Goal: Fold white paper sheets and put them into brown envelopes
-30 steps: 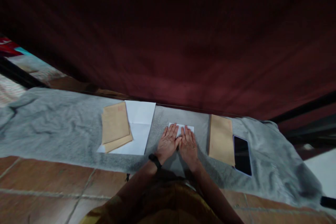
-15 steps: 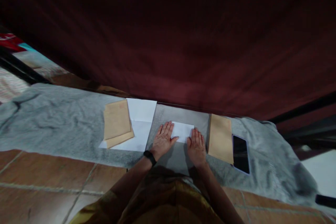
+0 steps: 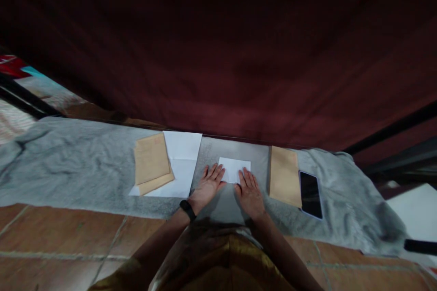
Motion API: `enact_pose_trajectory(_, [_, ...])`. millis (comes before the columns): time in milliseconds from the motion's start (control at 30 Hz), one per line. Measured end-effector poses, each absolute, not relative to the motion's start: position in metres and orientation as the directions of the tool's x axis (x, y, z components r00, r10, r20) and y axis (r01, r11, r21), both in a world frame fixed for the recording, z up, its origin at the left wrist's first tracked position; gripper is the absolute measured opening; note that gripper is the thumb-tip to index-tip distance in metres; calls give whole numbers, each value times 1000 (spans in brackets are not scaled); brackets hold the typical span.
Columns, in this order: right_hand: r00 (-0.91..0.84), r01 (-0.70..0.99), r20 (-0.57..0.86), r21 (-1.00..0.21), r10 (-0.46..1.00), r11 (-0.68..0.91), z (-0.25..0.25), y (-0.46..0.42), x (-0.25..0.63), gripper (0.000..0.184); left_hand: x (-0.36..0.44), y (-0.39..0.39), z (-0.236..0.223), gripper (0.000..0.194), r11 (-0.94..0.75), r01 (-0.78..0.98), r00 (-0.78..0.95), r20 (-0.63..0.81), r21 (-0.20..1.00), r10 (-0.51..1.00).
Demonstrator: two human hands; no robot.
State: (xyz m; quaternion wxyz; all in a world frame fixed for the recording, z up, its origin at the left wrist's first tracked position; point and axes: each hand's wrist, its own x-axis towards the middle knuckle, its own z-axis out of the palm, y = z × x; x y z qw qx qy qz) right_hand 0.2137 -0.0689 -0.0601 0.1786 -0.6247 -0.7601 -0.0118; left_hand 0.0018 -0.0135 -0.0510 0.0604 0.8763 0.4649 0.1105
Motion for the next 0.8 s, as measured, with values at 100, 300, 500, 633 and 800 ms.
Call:
enact_pose_trajectory(100, [-143, 959, 268, -201, 953, 200, -59, -68, 218, 52, 2, -15, -53, 44, -582, 784, 573, 107, 216, 812])
enact_pose_trajectory(300, [-130, 932, 262, -297, 956, 208, -53, -63, 221, 49, 10, -13, -36, 56, -645, 736, 644, 81, 208, 761])
enact_pose_trajectory(500, [-29, 752, 234, -635, 972, 176, -37, -52, 246, 33, 5, -8, 4, 24, -568, 735, 546, 173, 372, 820])
enact_pose_trajectory(633, [64, 669, 180, -738, 982, 92, -26, -41, 257, 38, 5, 4, 14, 24, -320, 636, 288, 168, 702, 943])
enact_pose_trajectory(800, [141, 676, 136, -737, 981, 5, -32, -28, 246, 38, 15, 17, 1, 23, -63, 679, 86, 5, 732, 996])
